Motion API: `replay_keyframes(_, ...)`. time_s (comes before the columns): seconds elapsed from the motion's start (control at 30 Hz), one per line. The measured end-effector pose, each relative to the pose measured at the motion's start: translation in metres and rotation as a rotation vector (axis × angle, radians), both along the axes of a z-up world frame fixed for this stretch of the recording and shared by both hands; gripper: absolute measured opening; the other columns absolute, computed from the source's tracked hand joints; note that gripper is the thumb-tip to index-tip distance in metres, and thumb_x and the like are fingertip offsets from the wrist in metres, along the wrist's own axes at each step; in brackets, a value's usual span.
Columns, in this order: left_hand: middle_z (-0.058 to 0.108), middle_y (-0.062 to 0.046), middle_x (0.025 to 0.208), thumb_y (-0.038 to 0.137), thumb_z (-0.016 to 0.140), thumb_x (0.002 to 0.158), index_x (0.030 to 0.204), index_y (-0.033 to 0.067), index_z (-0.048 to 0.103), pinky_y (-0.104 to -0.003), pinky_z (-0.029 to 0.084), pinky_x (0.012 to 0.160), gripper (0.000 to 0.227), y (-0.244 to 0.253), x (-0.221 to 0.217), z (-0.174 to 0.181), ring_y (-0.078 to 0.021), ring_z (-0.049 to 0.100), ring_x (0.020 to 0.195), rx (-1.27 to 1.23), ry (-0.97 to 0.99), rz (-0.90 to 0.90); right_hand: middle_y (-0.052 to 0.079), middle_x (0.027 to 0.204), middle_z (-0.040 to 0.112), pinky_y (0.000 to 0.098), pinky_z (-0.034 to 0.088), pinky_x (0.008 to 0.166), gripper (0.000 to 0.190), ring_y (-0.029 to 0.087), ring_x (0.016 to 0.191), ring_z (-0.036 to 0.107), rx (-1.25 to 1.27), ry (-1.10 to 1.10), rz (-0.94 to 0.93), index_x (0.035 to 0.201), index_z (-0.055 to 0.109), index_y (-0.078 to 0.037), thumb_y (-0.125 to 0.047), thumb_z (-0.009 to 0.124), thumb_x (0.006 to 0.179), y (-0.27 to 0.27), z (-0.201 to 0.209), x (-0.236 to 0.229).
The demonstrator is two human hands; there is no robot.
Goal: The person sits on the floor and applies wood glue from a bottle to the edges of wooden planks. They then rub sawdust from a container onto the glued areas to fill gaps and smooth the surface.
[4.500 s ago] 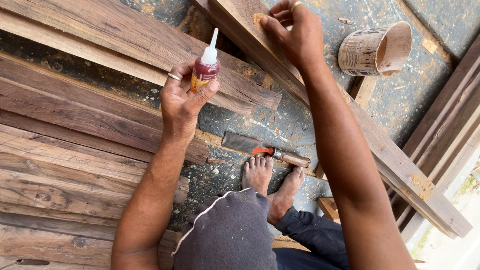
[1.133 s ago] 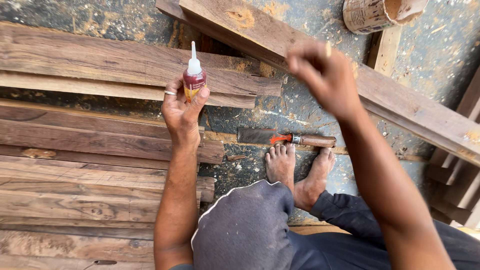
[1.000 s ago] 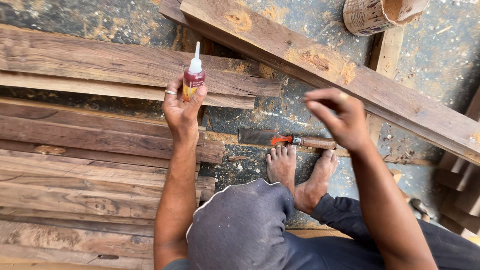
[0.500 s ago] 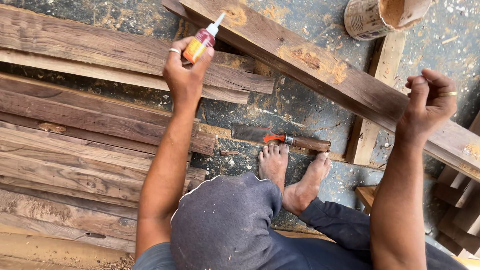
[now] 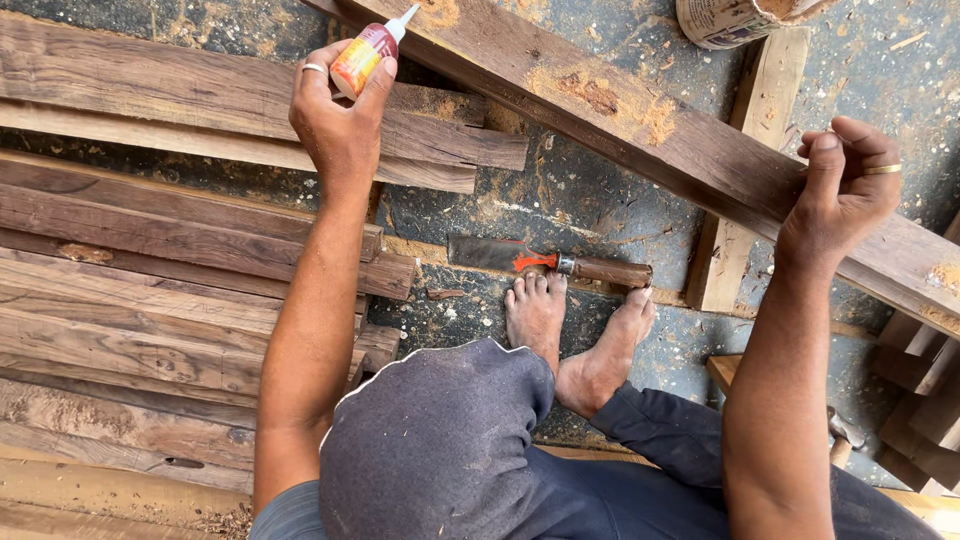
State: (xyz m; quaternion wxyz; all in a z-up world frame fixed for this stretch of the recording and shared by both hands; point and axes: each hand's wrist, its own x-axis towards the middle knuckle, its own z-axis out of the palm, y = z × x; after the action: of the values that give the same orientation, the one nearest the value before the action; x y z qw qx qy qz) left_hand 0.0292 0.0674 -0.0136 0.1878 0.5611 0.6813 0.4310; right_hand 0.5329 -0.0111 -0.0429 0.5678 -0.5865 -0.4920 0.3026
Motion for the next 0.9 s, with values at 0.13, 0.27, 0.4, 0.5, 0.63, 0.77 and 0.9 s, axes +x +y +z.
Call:
replay_keyframes(0.13,0.063,-0.005,0.106,0.027,0.087,0.095,0.113,0.0048,0.068,-0.03,0.059,0.075,0.034,0.0018,-0.0007,0.0001,-0.0129,0.067,0.092,-0.02,0.029,-0.004,0.012,0.113,0.069,0.0282,0.061,0.092,0.006,0.017,0.101,0.069,-0.016,-0.036,0.004,0.125,0.061,0.001,0.004,0.063,0.12,-0.001,0.0012,-0.0006)
replay_keyframes(0.27,0.063,-0.005,0.105,0.026,0.088,0.095,0.113,0.0048,0.069,-0.032,0.057,0.075,0.033,0.0035,-0.0013,0.0001,-0.0133,0.066,0.091,-0.014,0.077,-0.013,0.013,0.112,0.071,0.0274,0.061,0.091,0.005,0.016,0.099,0.068,-0.016,-0.045,0.012,0.124,0.061,0.001,0.005,0.062,0.12,-0.0008,0.0008,-0.001)
replay_keyframes(0.4,0.063,-0.006,0.107,0.025,0.089,0.095,0.113,0.0046,0.07,-0.034,0.056,0.077,0.033,0.0046,0.0005,-0.0002,-0.0148,0.067,0.093,0.02,0.114,-0.029,0.012,0.112,0.07,0.0255,0.059,0.087,0.006,0.016,0.099,0.068,-0.037,-0.061,-0.002,0.124,0.061,0.001,0.004,0.061,0.12,-0.0018,0.0012,0.0)
replay_keyframes(0.5,0.063,-0.005,0.106,0.025,0.089,0.094,0.115,0.0046,0.069,-0.034,0.056,0.079,0.035,0.0041,0.0015,0.0003,-0.0152,0.067,0.094,0.025,0.128,-0.041,0.013,0.113,0.07,0.0259,0.059,0.088,0.006,0.016,0.1,0.068,-0.03,-0.071,0.005,0.126,0.061,0.001,0.004,0.06,0.12,-0.0022,0.001,-0.0007)
replay_keyframes(0.63,0.063,-0.005,0.106,0.025,0.09,0.095,0.113,0.0049,0.069,-0.035,0.056,0.08,0.034,0.0044,0.0024,0.0008,-0.0168,0.067,0.095,0.032,0.133,-0.046,0.013,0.113,0.07,0.026,0.058,0.089,0.007,0.015,0.1,0.068,-0.039,-0.057,0.004,0.126,0.061,0.002,0.004,0.06,0.12,-0.0018,0.001,-0.0005)
replay_keyframes(0.77,0.064,-0.005,0.106,0.026,0.09,0.094,0.111,0.0056,0.069,-0.035,0.057,0.08,0.034,0.0056,0.0001,0.0028,-0.0167,0.068,0.095,0.021,0.084,-0.027,0.013,0.113,0.07,0.0267,0.059,0.091,0.006,0.015,0.1,0.067,-0.041,-0.049,0.005,0.126,0.061,0.002,0.004,0.06,0.12,-0.002,0.0015,-0.0013)
replay_keyframes(0.9,0.064,-0.006,0.106,0.025,0.09,0.095,0.111,0.0053,0.069,-0.036,0.056,0.081,0.033,0.0062,-0.0028,0.0046,-0.0175,0.068,0.095,0.047,0.104,-0.048,0.013,0.113,0.07,0.0267,0.059,0.091,0.006,0.015,0.099,0.067,-0.041,-0.059,0.004,0.126,0.061,0.002,0.004,0.06,0.12,-0.0015,0.0023,-0.0025)
